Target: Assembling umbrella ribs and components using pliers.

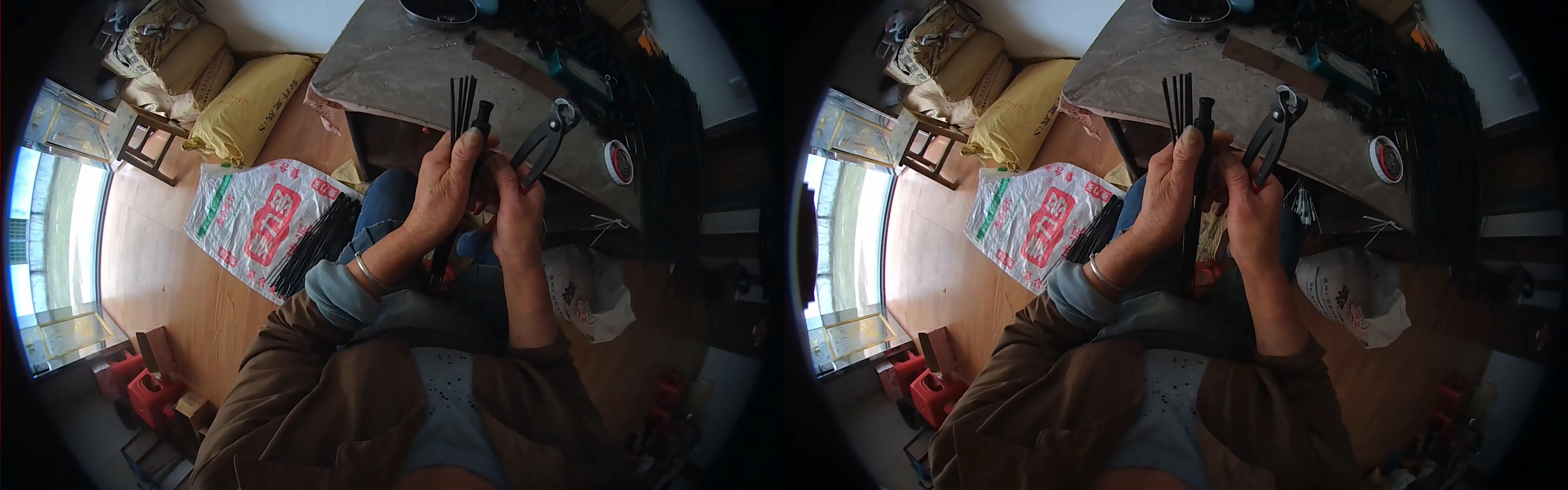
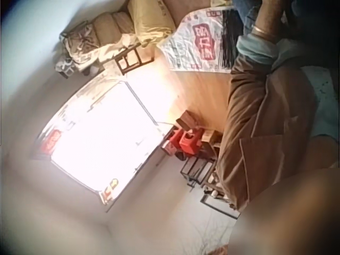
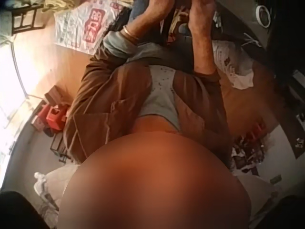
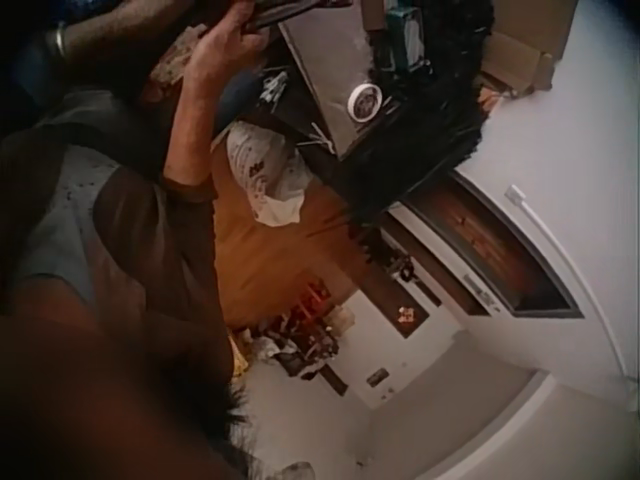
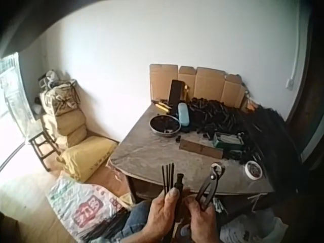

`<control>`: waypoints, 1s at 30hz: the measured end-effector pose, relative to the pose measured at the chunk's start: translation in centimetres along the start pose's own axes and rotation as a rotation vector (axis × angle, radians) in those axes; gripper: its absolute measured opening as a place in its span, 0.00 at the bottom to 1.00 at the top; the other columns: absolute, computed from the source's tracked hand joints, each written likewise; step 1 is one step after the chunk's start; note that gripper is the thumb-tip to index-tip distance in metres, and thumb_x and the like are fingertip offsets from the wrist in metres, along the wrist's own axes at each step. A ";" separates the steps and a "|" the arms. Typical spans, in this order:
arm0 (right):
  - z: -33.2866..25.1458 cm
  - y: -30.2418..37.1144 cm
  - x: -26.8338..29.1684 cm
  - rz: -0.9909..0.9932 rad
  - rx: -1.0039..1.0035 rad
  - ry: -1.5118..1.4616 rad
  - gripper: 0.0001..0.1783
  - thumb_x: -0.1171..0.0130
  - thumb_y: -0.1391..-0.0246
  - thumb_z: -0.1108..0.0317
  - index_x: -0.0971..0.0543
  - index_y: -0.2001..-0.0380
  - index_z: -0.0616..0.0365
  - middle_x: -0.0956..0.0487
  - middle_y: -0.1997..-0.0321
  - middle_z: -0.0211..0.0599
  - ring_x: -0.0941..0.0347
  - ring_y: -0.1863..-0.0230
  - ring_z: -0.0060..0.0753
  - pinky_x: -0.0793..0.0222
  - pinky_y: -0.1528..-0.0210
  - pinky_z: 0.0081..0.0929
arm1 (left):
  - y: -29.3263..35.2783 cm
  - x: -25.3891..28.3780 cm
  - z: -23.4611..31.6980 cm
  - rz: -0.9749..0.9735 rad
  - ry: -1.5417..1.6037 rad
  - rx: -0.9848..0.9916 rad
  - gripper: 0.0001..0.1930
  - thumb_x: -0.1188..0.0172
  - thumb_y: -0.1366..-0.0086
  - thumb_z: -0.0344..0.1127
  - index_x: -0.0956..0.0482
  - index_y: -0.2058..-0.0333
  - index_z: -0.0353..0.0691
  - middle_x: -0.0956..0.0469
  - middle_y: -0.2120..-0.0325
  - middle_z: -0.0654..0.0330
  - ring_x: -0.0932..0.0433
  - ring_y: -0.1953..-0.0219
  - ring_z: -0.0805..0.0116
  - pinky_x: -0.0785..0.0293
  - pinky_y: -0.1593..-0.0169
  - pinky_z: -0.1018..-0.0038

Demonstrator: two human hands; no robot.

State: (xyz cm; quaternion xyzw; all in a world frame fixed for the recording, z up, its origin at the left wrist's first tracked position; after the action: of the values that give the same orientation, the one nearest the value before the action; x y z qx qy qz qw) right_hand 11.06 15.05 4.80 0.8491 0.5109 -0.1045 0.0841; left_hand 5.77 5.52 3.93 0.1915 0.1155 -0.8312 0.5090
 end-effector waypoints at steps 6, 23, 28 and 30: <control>-0.3 0.2 -0.2 0.007 -0.007 0.028 0.13 0.44 0.38 0.61 0.22 0.66 0.62 0.23 0.74 0.25 0.29 0.73 0.15 0.35 0.71 0.15 | -0.2 0.2 0.1 0.019 -0.003 -0.033 0.27 0.57 0.28 0.54 0.23 0.56 0.33 0.25 0.76 0.65 0.31 0.79 0.82 0.36 0.76 0.83; -3.2 0.3 -0.2 -0.047 0.162 0.344 0.09 0.44 0.38 0.65 0.23 0.62 0.60 0.26 0.75 0.27 0.33 0.78 0.15 0.37 0.76 0.14 | -0.8 -1.1 -0.7 -0.171 0.075 0.095 0.34 0.60 0.31 0.64 0.23 0.65 0.34 0.30 0.86 0.65 0.34 0.86 0.79 0.40 0.82 0.81; -3.8 3.6 0.7 -0.354 -0.259 0.356 0.15 0.52 0.37 0.72 0.31 0.49 0.64 0.25 0.74 0.35 0.35 0.87 0.17 0.39 0.84 0.14 | -1.2 0.1 -1.1 -0.186 0.025 0.165 0.37 0.62 0.33 0.68 0.23 0.67 0.34 0.32 0.87 0.64 0.34 0.87 0.76 0.38 0.82 0.79; -2.6 5.8 2.0 -0.422 -0.403 0.405 0.15 0.53 0.37 0.72 0.31 0.48 0.64 0.27 0.77 0.33 0.35 0.87 0.16 0.39 0.84 0.15 | -1.3 0.2 -1.3 -0.200 0.044 0.182 0.37 0.62 0.33 0.68 0.23 0.67 0.34 0.33 0.88 0.64 0.34 0.87 0.76 0.38 0.82 0.79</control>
State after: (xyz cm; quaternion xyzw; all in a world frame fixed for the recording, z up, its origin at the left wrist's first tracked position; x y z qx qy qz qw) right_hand 17.35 14.74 7.02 0.6947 0.6917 0.1537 0.1238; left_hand 4.78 6.45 2.70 0.2427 0.0694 -0.8804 0.4014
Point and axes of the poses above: each hand's wrist, its own y-axis away from the middle knuckle, its own x-axis out of the back of the hand, z = x × y, the point moved 10 cm from there along -y, towards the middle knuckle
